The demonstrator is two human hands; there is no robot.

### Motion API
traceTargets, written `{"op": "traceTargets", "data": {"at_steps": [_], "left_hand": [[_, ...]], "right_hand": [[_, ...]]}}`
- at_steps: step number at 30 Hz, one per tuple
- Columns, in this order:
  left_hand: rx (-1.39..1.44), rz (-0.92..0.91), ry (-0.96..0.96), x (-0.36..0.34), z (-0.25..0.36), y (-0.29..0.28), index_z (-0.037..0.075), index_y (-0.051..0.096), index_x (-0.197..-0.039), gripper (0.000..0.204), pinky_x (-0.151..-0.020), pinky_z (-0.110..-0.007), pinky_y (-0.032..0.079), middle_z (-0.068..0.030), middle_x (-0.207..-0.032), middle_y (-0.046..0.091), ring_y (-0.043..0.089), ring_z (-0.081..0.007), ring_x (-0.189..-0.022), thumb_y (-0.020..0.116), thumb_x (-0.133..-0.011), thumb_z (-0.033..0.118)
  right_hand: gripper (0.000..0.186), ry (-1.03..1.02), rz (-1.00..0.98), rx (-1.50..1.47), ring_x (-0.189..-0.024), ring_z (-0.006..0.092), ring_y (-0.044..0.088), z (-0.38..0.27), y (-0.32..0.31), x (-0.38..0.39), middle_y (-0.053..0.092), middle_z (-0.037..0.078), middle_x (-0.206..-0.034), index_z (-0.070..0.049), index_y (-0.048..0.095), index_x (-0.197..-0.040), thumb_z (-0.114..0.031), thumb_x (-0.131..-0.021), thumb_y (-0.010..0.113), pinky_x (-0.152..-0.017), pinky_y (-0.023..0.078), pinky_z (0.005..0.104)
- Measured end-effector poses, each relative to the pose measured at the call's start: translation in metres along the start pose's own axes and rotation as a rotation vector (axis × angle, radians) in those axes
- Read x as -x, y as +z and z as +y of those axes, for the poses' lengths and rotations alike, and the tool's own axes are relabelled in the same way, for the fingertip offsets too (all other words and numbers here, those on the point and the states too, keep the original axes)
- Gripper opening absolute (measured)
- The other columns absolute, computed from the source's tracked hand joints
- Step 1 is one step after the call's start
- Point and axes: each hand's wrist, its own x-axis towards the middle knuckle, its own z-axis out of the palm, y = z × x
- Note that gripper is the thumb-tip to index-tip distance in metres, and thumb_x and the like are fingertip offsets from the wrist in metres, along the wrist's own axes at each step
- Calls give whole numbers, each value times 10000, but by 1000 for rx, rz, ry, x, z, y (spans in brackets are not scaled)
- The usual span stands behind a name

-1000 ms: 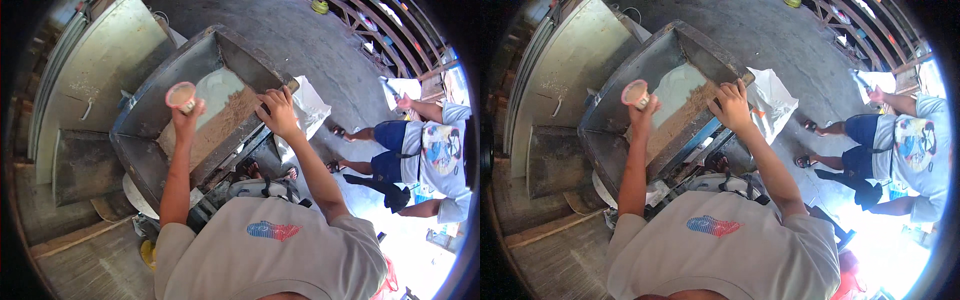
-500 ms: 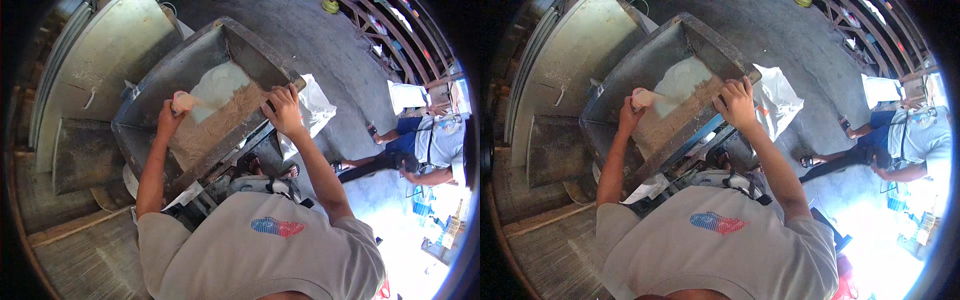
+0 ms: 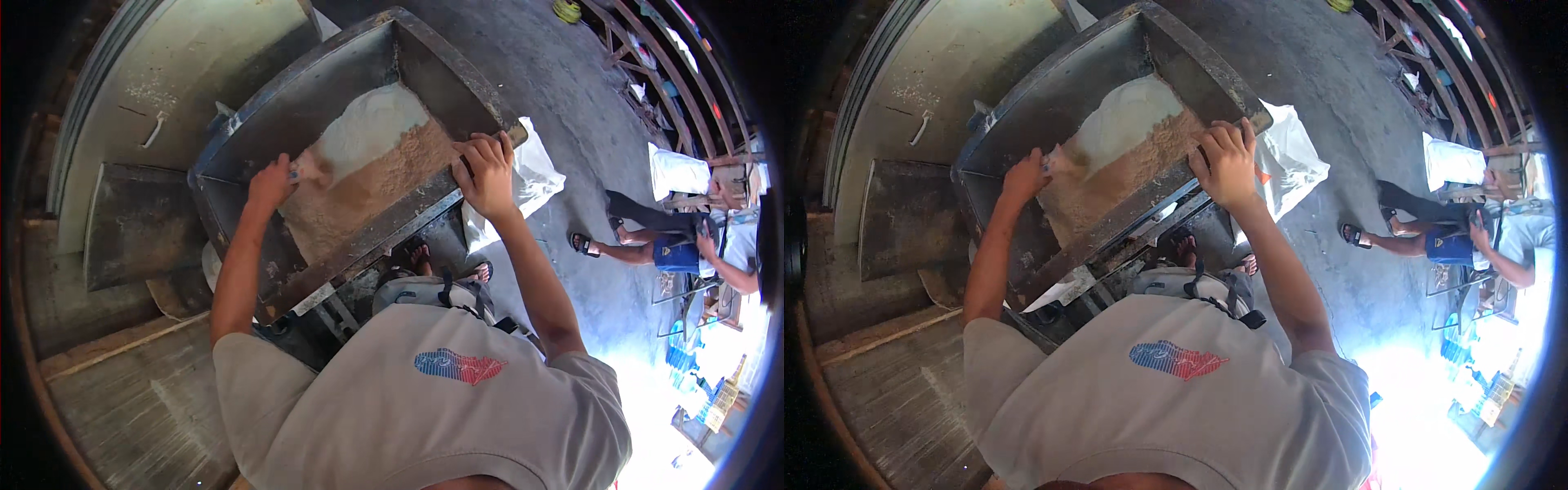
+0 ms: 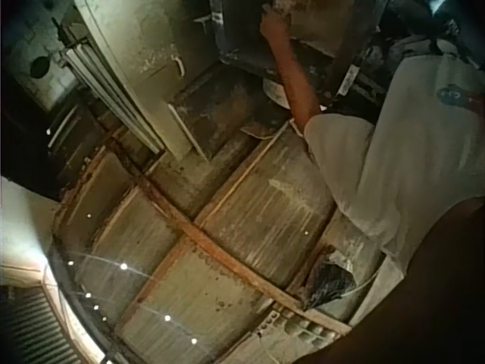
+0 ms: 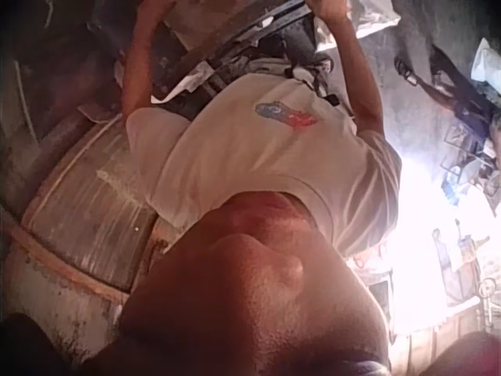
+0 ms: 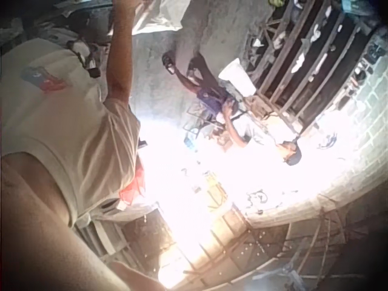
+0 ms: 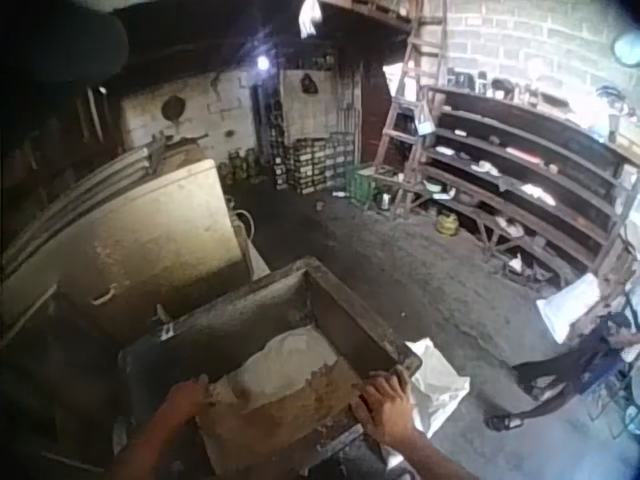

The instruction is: The person prepares dough by measuring yeast into a cup and pouring it into a mixing machine with flour. The person then pours water from a scoop into the machine while another person moves the mixture around by hand.

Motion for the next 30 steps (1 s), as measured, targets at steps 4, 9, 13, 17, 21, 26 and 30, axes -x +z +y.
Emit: {"op": "traceTargets", "data": {"at_steps": [4,9,13,17,21,26,30], "left_hand": [[-214,-224,-51,-31,57,-31,83,535,-1077,504,-721,-433,518,-152,-1002,630,635,-328,-871,743,-680,314],[-445,-497,105,-41,96,-85,30,677,-930,507,-728,-394,505,-169,-924,658,647,-279,-848,781,-596,397],[-76,-755,-101,-57,59,-82,-22,688,-817,504,-648,-362,471,-156,-765,645,619,-240,-712,731,-627,443],[-28,-835,-207,-68,46,-78,-52,662,-755,523,-627,-377,460,-172,-722,641,599,-263,-655,676,-676,466],[19,-594,-43,-79,8,-44,-34,657,-845,495,-636,-411,467,-196,-758,644,619,-296,-691,642,-737,449],[602,-526,195,-96,23,-38,4,575,-1071,398,-626,-407,432,-133,-803,617,586,-270,-713,527,-870,345],[1,-254,342,-121,-9,12,-62,592,-926,387,-588,-460,431,-235,-815,618,561,-354,-622,522,-862,314]], "right_hand": [[221,-14,8,13,-1065,242,512,1,1,1,582,66,-936,-89,626,-944,-225,-771,605,-1032,238,509],[217,-3,-1,12,-1079,239,505,10,0,5,580,63,-940,-81,625,-932,-232,-778,596,-1034,235,520],[211,12,2,13,-1084,239,502,2,4,4,577,67,-947,-77,625,-919,-235,-784,592,-1036,234,524],[221,25,-8,-9,-1103,244,495,7,7,8,578,76,-977,-78,618,-939,-241,-790,595,-1040,239,509],[275,44,2,-112,-1133,278,484,5,4,11,578,93,-1051,-85,593,-1016,-220,-780,636,-1014,289,472],[324,273,121,-140,-1068,310,493,18,-24,63,522,136,-1111,-81,574,-1055,-194,-759,643,-903,400,425],[348,537,16,-125,-997,339,525,28,-52,149,547,161,-1019,-54,558,-1081,-230,-785,605,-875,415,442]]}}
